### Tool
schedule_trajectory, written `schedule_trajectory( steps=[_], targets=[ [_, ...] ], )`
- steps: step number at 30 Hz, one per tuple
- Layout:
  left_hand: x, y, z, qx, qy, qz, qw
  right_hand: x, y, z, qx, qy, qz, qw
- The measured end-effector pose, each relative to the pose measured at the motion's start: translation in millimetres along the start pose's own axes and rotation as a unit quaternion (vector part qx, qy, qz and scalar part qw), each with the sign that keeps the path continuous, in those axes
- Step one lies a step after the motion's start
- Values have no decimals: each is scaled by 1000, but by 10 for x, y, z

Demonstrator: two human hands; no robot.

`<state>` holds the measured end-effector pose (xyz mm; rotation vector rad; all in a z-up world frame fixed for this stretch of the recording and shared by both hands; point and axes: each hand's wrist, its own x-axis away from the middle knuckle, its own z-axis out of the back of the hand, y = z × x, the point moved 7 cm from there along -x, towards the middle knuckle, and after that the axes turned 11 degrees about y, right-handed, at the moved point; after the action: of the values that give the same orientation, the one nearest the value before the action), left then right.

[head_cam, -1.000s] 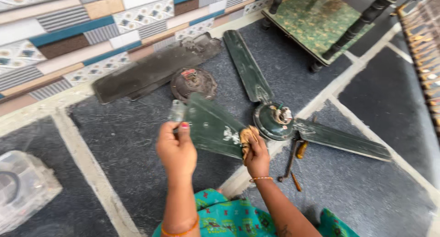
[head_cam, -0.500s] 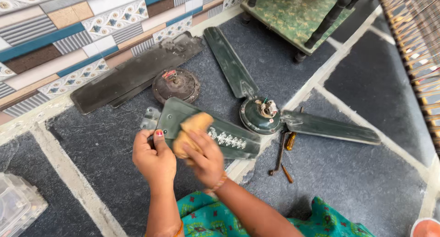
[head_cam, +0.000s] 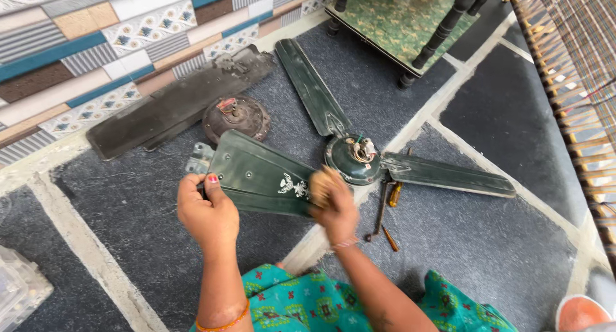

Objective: The person attaches fan blades to the motor housing using a screwdriver, then wipes one blade with a cloth. The person handles the fan blades, motor housing, and tools on the floor.

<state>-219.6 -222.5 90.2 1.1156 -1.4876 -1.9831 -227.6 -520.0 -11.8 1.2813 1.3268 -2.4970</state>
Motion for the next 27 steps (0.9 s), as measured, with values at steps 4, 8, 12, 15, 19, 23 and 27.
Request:
schedule_trajectory(
  steps=[4, 8, 12, 15, 19, 23, 27],
  targets=[
    [20, -27, -51, 43, -36, 3, 998, -240, -1125, -578, -25, -35, 236, 971],
    [-44, -135, -120, 146, -73, 23, 986, -277, -900, -743, -3, -59, 199, 978],
    [-102, -277, -117, 88, -80, 54, 991, -109, 234, -444, 110, 7, 100, 989],
    [-67, -262, -185, 92, -86, 57, 990, 153, 1002, -124, 169, 3, 46, 985],
    [-97, -148, -199, 114, -70, 19, 991, 289, 1566, -1, 188, -78, -61, 977],
    [-105, -279, -95, 50, -36, 54, 997, 266, 1510, 49, 267, -167, -25, 949],
    [-139, -253, -66, 56, -15, 35, 998, 170, 1523, 156, 387, -325, -156, 849]
  ],
)
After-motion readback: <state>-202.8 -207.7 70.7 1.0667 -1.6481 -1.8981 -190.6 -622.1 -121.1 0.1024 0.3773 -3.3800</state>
